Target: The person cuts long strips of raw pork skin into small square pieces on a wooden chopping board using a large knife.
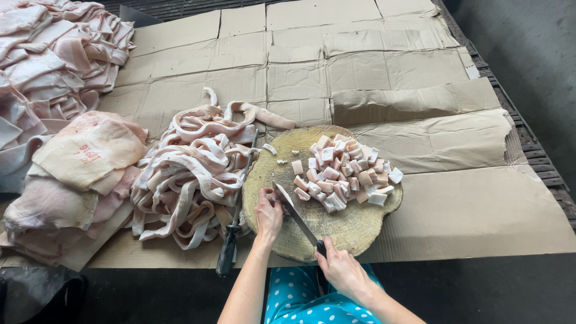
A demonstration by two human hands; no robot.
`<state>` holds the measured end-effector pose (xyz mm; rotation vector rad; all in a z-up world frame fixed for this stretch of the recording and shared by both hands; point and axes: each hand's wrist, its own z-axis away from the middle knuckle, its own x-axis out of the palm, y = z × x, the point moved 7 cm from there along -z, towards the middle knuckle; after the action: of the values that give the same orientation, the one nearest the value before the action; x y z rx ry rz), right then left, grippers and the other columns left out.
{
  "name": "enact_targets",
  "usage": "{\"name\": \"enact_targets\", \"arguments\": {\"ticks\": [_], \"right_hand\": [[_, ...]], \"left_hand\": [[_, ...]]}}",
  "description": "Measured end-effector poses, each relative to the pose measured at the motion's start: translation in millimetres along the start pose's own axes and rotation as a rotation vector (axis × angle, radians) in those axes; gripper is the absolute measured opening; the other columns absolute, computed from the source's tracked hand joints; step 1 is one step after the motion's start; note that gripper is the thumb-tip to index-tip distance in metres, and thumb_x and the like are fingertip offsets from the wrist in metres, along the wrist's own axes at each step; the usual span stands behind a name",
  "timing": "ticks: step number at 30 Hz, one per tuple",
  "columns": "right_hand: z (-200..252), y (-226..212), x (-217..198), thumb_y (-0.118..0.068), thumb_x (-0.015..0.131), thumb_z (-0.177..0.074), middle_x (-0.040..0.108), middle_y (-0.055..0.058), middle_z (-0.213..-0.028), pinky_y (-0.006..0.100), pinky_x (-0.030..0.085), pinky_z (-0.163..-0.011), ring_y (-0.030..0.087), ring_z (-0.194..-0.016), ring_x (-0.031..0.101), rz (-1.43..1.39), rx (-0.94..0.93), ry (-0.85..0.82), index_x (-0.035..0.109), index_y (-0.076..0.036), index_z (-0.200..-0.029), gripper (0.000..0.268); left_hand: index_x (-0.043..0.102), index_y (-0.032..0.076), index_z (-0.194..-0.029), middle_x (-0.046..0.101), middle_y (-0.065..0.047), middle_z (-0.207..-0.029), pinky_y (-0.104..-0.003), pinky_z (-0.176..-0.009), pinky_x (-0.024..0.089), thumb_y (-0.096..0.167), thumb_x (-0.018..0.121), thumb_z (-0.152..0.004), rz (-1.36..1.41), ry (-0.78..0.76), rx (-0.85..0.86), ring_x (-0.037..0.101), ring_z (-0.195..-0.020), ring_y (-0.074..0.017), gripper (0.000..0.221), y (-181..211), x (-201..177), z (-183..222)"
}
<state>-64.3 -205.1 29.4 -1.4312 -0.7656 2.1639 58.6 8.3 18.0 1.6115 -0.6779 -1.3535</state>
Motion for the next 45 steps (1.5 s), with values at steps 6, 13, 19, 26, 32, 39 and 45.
{"name": "enact_targets", "arguments": {"ticks": [6, 13, 19, 26, 32, 39, 45], "right_hand": [[4.6, -11.5, 7.5, -0.035, 0.053, -0.1, 0.071, 0.024, -0.07, 0.057, 0.059, -0.06, 0.047, -0.07, 0.072, 0.205, -0.062, 0.129, 0.042, -0.005, -0.126, 0.04], [0.3, -10.0, 9.8, -0.033, 0.054, -0.101, 0.072, 0.022, -0.073, 0.056, 0.06, -0.06, 0.046, -0.071, 0.072, 0.261, -0.072, 0.11, 0.043, -0.003, -0.128, 0.042], [-24.4, -16.3, 20.3, -0.028, 0.056, -0.099, 0.071, 0.026, -0.079, 0.057, 0.058, -0.066, 0.048, -0.074, 0.07, 0.187, -0.202, 0.122, 0.038, 0.006, -0.135, 0.053], [-50.6, -24.9, 7.0, -0.027, 0.054, -0.102, 0.071, 0.029, -0.082, 0.059, 0.055, -0.069, 0.051, -0.075, 0.067, 0.086, -0.217, -0.002, 0.037, 0.003, -0.127, 0.043], [-71.8, -53.6, -11.1, -0.031, 0.048, -0.105, 0.071, 0.023, -0.082, 0.045, 0.055, -0.043, 0.033, -0.048, 0.068, -0.103, -0.01, -0.28, 0.037, -0.002, -0.117, 0.034], [-62.6, -40.6, -2.0, -0.03, 0.046, -0.105, 0.07, 0.028, -0.08, 0.053, 0.058, -0.051, 0.04, -0.054, 0.067, -0.141, 0.083, -0.334, 0.036, -0.001, -0.12, 0.035], [-7.7, 5.9, 6.7, -0.027, 0.053, -0.1, 0.071, 0.027, -0.085, 0.055, 0.056, -0.075, 0.048, -0.083, 0.069, 0.076, -0.133, -0.126, 0.034, 0.005, -0.133, 0.05]], "left_hand": [[0.056, 0.0, -0.116, 0.075, -0.023, -0.088, -0.043, -0.076, 0.06, 0.002, 0.057, -0.09, -0.066, 0.035, 0.013, 0.077, -0.08, -0.0329, 0.026, -5.3, -1.2, 2.2], [0.056, -0.001, -0.114, 0.074, -0.028, -0.096, -0.047, -0.084, 0.058, 0.005, 0.058, -0.09, -0.135, 0.059, 0.08, 0.075, -0.089, -0.0411, 0.025, -16.2, 4.9, -7.6], [0.057, -0.001, -0.111, 0.074, -0.028, -0.095, -0.048, -0.087, 0.057, 0.006, 0.06, -0.091, -0.143, 0.048, 0.031, 0.074, -0.094, -0.0425, 0.022, -24.1, 4.2, -11.6], [0.053, -0.003, -0.113, 0.073, -0.028, -0.098, -0.048, -0.089, 0.056, -0.001, 0.059, -0.083, -0.134, -0.018, 0.082, 0.073, -0.095, -0.0431, 0.03, -18.9, 2.1, -12.6], [0.053, -0.002, -0.111, 0.072, -0.028, -0.096, -0.05, -0.088, 0.054, 0.001, 0.06, -0.083, -0.168, -0.036, 0.094, 0.071, -0.095, -0.0455, 0.028, -18.6, 1.9, -13.2], [0.056, -0.003, -0.108, 0.071, -0.027, -0.095, -0.05, -0.085, 0.054, 0.0, 0.06, -0.081, -0.163, 0.047, 0.149, 0.07, -0.093, -0.0451, 0.027, -32.5, 4.2, -13.3], [0.054, -0.003, -0.118, 0.072, -0.024, -0.091, -0.047, -0.084, 0.056, 0.001, 0.061, -0.082, -0.146, 0.077, 0.058, 0.072, -0.087, -0.0386, 0.037, -41.9, -0.7, -17.4]]}}
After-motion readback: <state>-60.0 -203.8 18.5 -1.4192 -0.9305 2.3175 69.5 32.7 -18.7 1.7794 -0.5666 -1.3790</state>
